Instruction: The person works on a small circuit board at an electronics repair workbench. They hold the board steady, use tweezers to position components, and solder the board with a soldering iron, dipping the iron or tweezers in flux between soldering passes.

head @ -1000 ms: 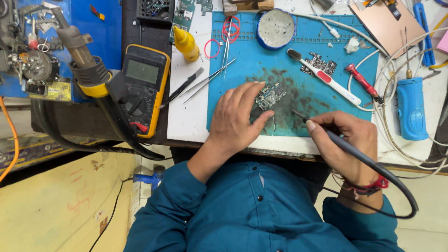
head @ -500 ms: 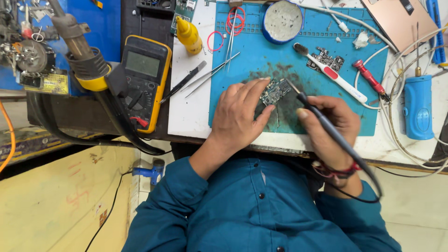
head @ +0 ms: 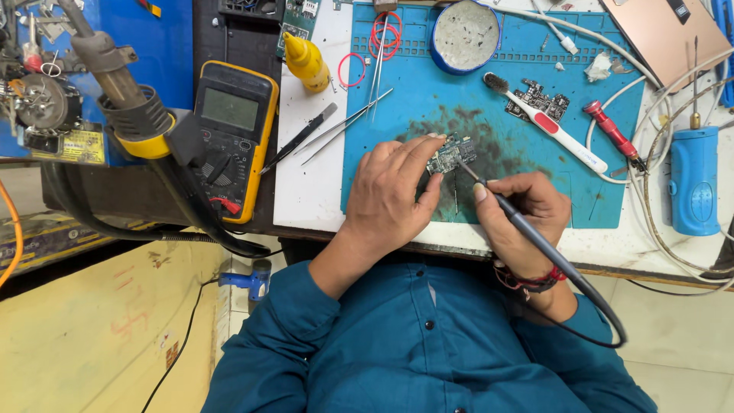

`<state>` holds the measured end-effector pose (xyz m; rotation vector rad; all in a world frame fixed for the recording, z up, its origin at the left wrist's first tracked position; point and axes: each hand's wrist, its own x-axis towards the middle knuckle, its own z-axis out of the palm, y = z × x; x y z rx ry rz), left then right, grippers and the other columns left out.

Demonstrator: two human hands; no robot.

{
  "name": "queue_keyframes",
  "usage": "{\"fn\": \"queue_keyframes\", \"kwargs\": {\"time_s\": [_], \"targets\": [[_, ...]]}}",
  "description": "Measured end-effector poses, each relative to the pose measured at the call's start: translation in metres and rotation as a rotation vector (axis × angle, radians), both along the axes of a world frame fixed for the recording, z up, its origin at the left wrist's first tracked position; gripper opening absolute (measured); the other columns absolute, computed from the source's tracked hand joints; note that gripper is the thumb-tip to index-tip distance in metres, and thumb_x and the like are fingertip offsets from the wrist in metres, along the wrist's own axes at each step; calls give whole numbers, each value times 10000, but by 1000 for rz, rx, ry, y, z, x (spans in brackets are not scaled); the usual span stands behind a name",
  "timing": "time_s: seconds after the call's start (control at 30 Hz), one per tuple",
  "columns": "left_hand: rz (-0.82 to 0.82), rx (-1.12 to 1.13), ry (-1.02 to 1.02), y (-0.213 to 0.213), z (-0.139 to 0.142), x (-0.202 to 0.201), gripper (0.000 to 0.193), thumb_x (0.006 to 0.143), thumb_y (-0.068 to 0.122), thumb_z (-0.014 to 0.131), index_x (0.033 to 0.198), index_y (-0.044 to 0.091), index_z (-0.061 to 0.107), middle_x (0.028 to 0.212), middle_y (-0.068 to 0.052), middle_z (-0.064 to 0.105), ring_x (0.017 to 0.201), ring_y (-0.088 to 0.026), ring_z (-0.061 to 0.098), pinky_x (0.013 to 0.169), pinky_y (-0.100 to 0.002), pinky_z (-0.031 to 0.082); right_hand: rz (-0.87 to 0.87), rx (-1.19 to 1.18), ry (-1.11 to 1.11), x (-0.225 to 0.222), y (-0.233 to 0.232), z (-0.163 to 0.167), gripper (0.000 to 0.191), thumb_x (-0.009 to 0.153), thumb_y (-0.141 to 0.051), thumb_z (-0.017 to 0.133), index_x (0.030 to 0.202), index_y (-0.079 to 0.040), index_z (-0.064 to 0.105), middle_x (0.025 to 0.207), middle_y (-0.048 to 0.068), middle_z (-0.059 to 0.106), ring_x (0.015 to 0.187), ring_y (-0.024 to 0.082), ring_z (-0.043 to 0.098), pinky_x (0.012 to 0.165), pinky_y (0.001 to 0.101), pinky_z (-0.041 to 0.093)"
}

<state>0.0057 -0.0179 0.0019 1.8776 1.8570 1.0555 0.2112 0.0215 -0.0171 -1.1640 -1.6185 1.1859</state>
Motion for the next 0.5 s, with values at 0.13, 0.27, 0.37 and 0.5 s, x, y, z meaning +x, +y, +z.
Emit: {"fn": "queue_keyframes", "kwargs": {"time_s": [0.13,0.27,0.37,0.5], "targets": [[1,-5,4,0,1,0,494,889,156,756,1352,93,597,1282,-53,688,1059,-258,627,919,-394,472,11,24,-57,0,1,2,136,940,-8,790,948,15,656,822,29,685,718,21,590,640,196,453],[-3,-4,0,0,1,0,495,893,156,757,1356,93,594,1287,-50,687,1057,-253,625,927,-393,475,34,26,-96,-2,2,7,130,924,-16,792,938,17,667,797,29,694,683,16,575,608,192,431],[-3,-4,-2,0,1,-1,495,891,158,758,1354,91,595,1287,-49,688,1060,-250,627,916,-391,472,35,29,-111,-3,2,8,126,918,-16,795,936,17,674,790,32,689,669,17,560,598,192,415],[0,3,-3,0,1,0,494,889,157,758,1351,88,596,1291,-49,687,1059,-247,627,918,-387,473,42,24,-106,-3,3,10,122,920,-18,795,936,15,679,783,30,686,663,16,549,594,193,405]]}}
